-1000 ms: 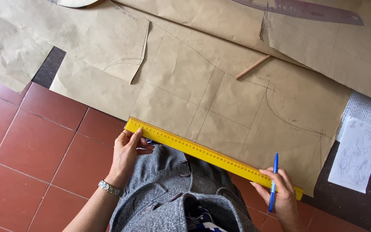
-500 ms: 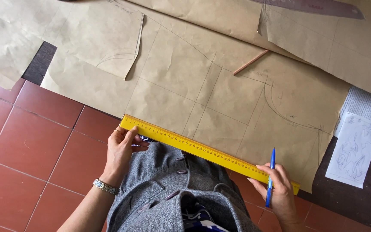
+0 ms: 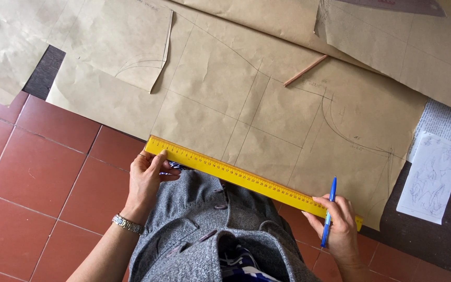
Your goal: Drafting a garment pattern on brown paper using a ruler, pen, and measuring tape.
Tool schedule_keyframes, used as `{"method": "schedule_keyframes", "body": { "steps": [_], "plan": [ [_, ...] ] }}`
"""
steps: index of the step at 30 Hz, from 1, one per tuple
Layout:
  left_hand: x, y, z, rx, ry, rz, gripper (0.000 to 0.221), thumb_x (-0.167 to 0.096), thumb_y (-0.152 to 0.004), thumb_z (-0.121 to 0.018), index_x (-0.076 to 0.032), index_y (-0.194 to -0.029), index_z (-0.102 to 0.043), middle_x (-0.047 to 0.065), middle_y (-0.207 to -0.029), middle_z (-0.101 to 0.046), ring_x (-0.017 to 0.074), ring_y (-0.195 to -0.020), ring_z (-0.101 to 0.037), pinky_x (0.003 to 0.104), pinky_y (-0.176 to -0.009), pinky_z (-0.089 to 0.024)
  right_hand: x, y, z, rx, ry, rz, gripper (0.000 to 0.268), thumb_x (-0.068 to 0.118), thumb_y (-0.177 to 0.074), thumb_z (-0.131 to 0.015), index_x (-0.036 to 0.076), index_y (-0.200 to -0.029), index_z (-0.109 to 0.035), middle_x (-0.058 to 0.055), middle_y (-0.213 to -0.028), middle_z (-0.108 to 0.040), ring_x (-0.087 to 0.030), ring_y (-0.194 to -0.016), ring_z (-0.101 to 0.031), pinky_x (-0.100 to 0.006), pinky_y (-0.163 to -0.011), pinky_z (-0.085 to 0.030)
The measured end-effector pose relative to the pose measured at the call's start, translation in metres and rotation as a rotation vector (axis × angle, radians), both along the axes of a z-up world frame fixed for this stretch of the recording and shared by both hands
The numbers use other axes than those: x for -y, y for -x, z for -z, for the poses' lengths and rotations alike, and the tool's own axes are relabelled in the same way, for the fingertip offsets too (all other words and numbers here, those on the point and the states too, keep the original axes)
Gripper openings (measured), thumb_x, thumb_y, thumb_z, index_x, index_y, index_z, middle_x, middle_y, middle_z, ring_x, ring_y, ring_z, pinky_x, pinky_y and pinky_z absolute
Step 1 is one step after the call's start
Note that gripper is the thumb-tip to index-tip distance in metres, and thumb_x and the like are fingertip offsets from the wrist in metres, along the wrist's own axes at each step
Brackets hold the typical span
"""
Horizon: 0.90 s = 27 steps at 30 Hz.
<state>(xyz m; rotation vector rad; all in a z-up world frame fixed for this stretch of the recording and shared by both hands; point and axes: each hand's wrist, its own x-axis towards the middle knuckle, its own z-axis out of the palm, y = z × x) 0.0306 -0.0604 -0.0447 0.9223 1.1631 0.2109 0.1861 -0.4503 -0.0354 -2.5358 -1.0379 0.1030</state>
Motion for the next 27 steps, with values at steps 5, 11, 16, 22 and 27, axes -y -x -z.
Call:
{"method": "schedule_keyframes", "body": {
  "steps": [5,11,16,22,27],
  "plan": [
    [0.001,0.002,0.004,0.011,0.004,-0.020,0.013,-0.014,-0.096,-0.056,-0.002,-0.097,-0.050,0.010,-0.071,-0.058,0.0240,-0.059,-0.066,0.034,-0.056,-0.061,-0.003,0.001,0.002,0.016,-0.038,0.011,0.041,0.018,-0.069,-0.084,0.011,-0.106,-0.067,-0.005,-0.102,-0.057,-0.023,-0.097,-0.058,-0.037,-0.089,-0.047],
    [0.003,0.003,0.002,0.039,0.024,-0.055,0.011,-0.012,-0.096,-0.056,-0.003,-0.096,-0.051,0.009,-0.069,-0.057,0.0231,-0.057,-0.066,0.033,-0.056,-0.061,-0.002,0.000,0.003,0.031,-0.008,0.025,0.038,0.022,-0.070,-0.083,0.013,-0.104,-0.068,-0.004,-0.102,-0.058,-0.023,-0.096,-0.058,-0.036,-0.086,-0.047],
    [0.005,0.013,0.008,0.062,0.031,-0.094,0.010,-0.012,-0.095,-0.056,-0.002,-0.096,-0.053,0.008,-0.067,-0.057,0.0244,-0.057,-0.066,0.034,-0.057,-0.061,-0.003,0.001,0.001,0.031,0.001,0.022,0.039,0.021,-0.070,-0.083,0.012,-0.105,-0.068,-0.005,-0.102,-0.058,-0.023,-0.098,-0.059,-0.036,-0.090,-0.046],
    [0.002,0.020,0.012,0.115,0.035,-0.151,0.015,-0.016,-0.096,-0.056,-0.003,-0.094,-0.050,0.012,-0.069,-0.060,0.0272,-0.056,-0.067,0.035,-0.056,-0.061,-0.008,0.001,0.003,0.019,-0.004,0.021,0.039,0.020,-0.070,-0.082,0.013,-0.105,-0.068,-0.004,-0.103,-0.059,-0.021,-0.098,-0.059,-0.035,-0.090,-0.046],
    [-0.004,0.018,0.008,0.125,0.020,-0.191,0.019,-0.017,-0.097,-0.055,0.000,-0.092,-0.049,0.024,-0.075,-0.066,0.0318,-0.059,-0.068,0.036,-0.054,-0.060,-0.021,0.000,0.002,0.025,-0.039,-0.010,0.038,0.019,-0.070,-0.083,0.013,-0.104,-0.068,-0.004,-0.100,-0.059,-0.020,-0.095,-0.060,-0.035,-0.089,-0.048]
  ]
}}
